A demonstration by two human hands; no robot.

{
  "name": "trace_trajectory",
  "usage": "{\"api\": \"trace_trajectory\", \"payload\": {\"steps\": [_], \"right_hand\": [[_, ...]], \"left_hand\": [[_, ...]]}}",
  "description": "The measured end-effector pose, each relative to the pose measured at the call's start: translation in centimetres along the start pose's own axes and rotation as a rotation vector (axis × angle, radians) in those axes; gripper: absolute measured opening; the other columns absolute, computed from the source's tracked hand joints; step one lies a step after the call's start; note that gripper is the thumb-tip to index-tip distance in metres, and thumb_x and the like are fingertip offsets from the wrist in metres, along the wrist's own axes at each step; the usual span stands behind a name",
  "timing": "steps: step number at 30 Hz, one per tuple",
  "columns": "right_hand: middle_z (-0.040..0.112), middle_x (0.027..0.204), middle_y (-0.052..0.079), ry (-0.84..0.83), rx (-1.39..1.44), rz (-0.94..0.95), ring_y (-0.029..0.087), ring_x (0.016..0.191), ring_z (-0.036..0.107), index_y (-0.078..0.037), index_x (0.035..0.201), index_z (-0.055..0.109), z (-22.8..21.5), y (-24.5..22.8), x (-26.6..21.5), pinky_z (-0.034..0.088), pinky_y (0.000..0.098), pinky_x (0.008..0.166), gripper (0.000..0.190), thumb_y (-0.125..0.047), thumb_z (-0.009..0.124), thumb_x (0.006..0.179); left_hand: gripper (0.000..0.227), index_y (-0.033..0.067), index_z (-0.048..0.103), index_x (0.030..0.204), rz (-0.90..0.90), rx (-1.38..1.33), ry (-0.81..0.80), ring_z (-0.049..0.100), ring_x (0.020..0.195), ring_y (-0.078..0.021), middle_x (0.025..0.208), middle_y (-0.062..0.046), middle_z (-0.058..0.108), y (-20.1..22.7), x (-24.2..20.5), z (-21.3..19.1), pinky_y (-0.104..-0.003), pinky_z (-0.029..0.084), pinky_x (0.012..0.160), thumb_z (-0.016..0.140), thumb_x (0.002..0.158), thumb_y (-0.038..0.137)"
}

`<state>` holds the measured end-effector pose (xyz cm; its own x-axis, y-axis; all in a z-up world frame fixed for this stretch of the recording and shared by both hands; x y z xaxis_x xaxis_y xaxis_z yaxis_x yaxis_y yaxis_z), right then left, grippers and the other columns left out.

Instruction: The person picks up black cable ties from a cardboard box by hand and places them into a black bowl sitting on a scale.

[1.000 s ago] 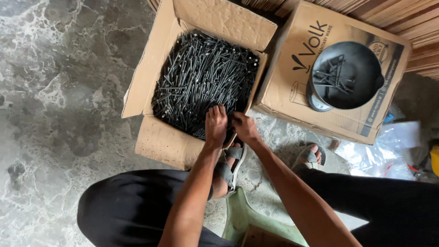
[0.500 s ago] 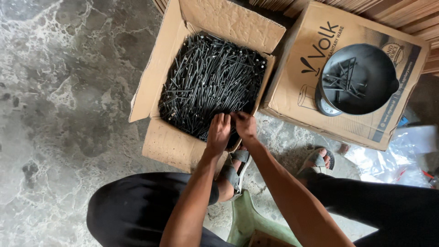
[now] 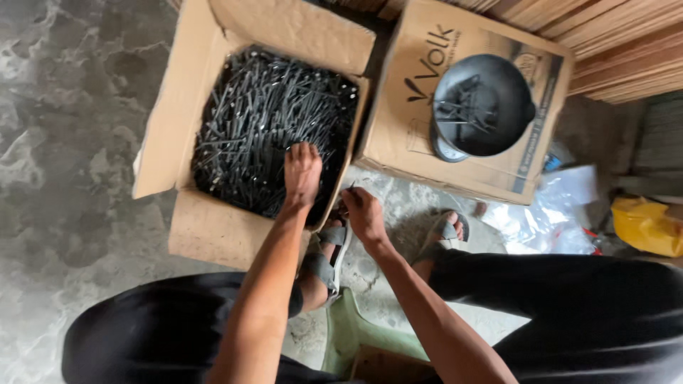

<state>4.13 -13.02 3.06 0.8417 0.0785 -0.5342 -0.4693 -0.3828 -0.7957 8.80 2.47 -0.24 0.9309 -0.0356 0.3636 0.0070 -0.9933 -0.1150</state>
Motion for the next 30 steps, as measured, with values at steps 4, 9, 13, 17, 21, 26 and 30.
{"api": "trace_trajectory", "payload": {"steps": [4,9,13,17,21,26,30], "right_hand": [[0.066,0.07,0.014,-0.028,0.164,-0.001,0.022,0.063,0.067,-0.003,0.09,0.064,-1.2,-0.8,-0.3,0.055,0.0322,0.063,0.024,-0.026,0.058,0.087],[0.066,0.073,0.007,0.023,0.057,-0.103,0.016,0.061,0.065,-0.011,0.091,0.067,-3.3,-3.9,-0.9,0.052,0.0281,0.063,0.021,-0.03,0.06,0.086],[0.065,0.069,0.004,0.08,0.087,-0.14,0.013,0.057,0.063,-0.013,0.084,0.068,-4.5,-3.2,0.2,0.051,0.0272,0.061,0.02,-0.031,0.06,0.085],[0.064,0.065,0.004,0.131,-0.03,-0.162,0.015,0.061,0.061,-0.017,0.093,0.071,-6.8,-5.0,-0.9,0.05,0.0307,0.063,0.023,-0.036,0.062,0.084],[0.068,0.071,0.006,0.112,-0.261,-0.284,0.027,0.074,0.066,-0.018,0.094,0.07,-9.9,-6.6,-2.5,0.05,0.0384,0.069,0.02,-0.033,0.064,0.082],[0.064,0.067,0.013,0.416,-0.386,-0.452,0.032,0.069,0.064,-0.01,0.084,0.07,-19.1,-9.6,2.0,0.047,0.0395,0.066,0.011,-0.02,0.066,0.084],[0.058,0.053,-0.001,0.59,-0.407,-0.416,0.021,0.053,0.061,-0.016,0.071,0.068,-24.6,-7.9,9.6,0.047,0.0301,0.053,0.013,-0.025,0.071,0.08]], "left_hand": [[0.009,0.0094,0.059,0.075,-0.054,0.054,-0.041,0.053,0.07,-0.0186,0.073,-0.003,0.051,0.3,0.3,-0.3,-0.031,0.043,0.06,0.051,0.077,0.007],[0.009,0.0032,0.052,0.076,-0.335,-0.828,-0.3,0.059,0.071,-0.0375,0.069,-0.013,0.053,1.2,1.2,-1.8,-0.044,0.045,0.065,0.047,0.083,0.005],[0.01,0.0091,0.065,0.084,-0.348,-1.195,-0.479,0.065,0.077,-0.0277,0.076,-0.01,0.066,3.5,2.7,-7.6,-0.035,0.05,0.067,0.064,0.078,0.017],[0.014,-0.0017,0.064,0.089,-0.629,-1.668,-0.502,0.065,0.059,-0.0182,0.075,-0.016,0.066,5.3,2.9,-8.5,-0.024,0.055,0.052,0.066,0.078,0.007],[0.019,0.0077,0.07,0.085,-0.64,-1.639,-0.539,0.061,0.054,-0.0093,0.069,-0.008,0.066,6.5,4.5,-12.0,-0.017,0.051,0.047,0.076,0.072,0.02],[0.021,0.0105,0.069,0.092,-0.675,-1.614,-0.537,0.058,0.054,-0.0064,0.066,-0.005,0.063,7.2,5.2,-13.6,-0.016,0.048,0.046,0.071,0.078,0.026],[0.019,0.0093,0.068,0.091,-0.725,-1.57,-0.568,0.056,0.053,-0.0066,0.064,-0.005,0.062,6.9,4.3,-13.3,-0.015,0.046,0.045,0.066,0.081,0.025]]}}
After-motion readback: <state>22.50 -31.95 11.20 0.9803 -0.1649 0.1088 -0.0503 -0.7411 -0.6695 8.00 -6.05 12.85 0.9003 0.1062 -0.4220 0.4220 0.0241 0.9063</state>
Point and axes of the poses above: each hand's wrist, its own x-axis towards the middle knuckle, its own z-axis out of the palm, y = z × x, the point moved 2 cm from there along x, towards the middle knuckle
